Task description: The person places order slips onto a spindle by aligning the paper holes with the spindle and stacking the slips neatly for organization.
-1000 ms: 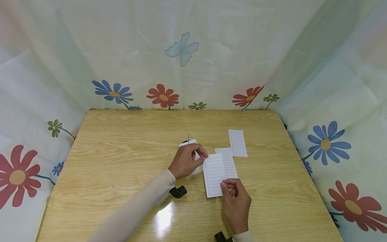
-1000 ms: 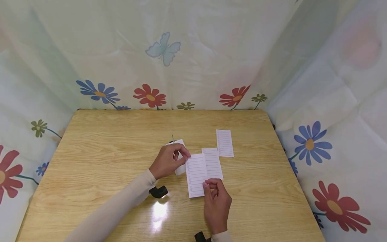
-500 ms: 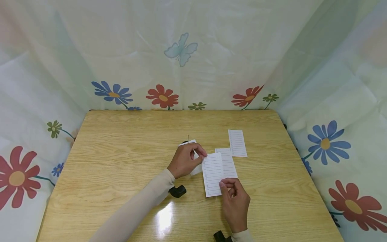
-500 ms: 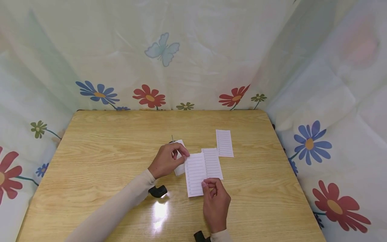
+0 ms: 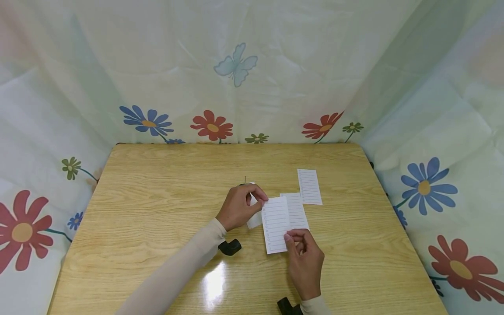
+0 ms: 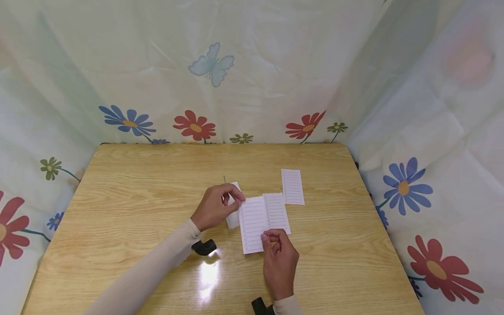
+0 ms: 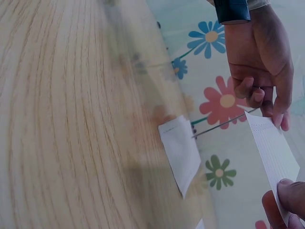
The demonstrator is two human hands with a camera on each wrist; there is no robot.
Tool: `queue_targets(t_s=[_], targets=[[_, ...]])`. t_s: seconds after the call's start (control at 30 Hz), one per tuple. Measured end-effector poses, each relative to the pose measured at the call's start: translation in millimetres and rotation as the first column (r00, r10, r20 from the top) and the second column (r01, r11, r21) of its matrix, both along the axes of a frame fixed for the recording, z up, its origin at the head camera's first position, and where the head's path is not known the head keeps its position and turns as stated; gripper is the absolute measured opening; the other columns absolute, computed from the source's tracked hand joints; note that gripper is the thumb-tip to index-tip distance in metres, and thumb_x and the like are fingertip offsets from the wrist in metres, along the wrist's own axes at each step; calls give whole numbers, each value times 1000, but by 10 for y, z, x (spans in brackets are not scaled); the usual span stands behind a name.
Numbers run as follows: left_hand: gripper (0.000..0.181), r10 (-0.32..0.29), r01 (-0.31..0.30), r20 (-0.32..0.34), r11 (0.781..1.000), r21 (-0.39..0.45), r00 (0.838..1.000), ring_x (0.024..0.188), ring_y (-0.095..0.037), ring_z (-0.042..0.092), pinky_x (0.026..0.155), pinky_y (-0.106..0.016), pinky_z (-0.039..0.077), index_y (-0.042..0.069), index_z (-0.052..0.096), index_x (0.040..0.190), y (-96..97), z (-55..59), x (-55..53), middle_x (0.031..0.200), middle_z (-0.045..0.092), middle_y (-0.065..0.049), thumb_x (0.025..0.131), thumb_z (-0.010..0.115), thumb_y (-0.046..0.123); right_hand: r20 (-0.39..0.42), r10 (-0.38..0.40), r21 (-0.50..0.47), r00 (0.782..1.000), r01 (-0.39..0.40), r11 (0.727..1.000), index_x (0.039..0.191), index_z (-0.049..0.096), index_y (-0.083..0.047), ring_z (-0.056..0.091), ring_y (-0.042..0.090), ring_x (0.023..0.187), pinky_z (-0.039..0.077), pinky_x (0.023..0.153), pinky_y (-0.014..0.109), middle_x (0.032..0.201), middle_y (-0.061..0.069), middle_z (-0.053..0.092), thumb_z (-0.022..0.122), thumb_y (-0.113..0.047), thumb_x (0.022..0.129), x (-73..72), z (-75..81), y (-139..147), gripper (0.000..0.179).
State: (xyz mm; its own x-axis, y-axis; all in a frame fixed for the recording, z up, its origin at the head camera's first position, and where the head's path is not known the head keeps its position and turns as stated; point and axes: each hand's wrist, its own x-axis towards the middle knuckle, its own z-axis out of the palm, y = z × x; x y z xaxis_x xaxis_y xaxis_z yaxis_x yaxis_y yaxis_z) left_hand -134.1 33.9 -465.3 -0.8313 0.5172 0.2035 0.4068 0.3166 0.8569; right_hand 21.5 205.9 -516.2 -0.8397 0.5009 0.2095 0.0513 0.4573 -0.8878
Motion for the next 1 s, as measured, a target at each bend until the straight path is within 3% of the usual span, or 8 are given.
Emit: queue_targets(t_s=[0.3,1.0], targets=[[12,6,-7,6,1000,21,1000,64,-11,48,61,-21,39,18,78,98,-42,21,-25,97,77,4,97,73,7,6,14,4,1000,-14,1000,100,73,-19,43,11,51,35,47,27,79,-2,69,78,-6,96,-54,33,-13,15],[14,52,-52,10,998,33,999,68,-13,51,64,-21,40,18,78,97,-138,44,-126,98,77,4,95,73,5,-14,75,17,997,-75,997,102,73,-16,43,9,53,37,49,25,80,-4,70,78,-9,97,-220,75,-31,10]])
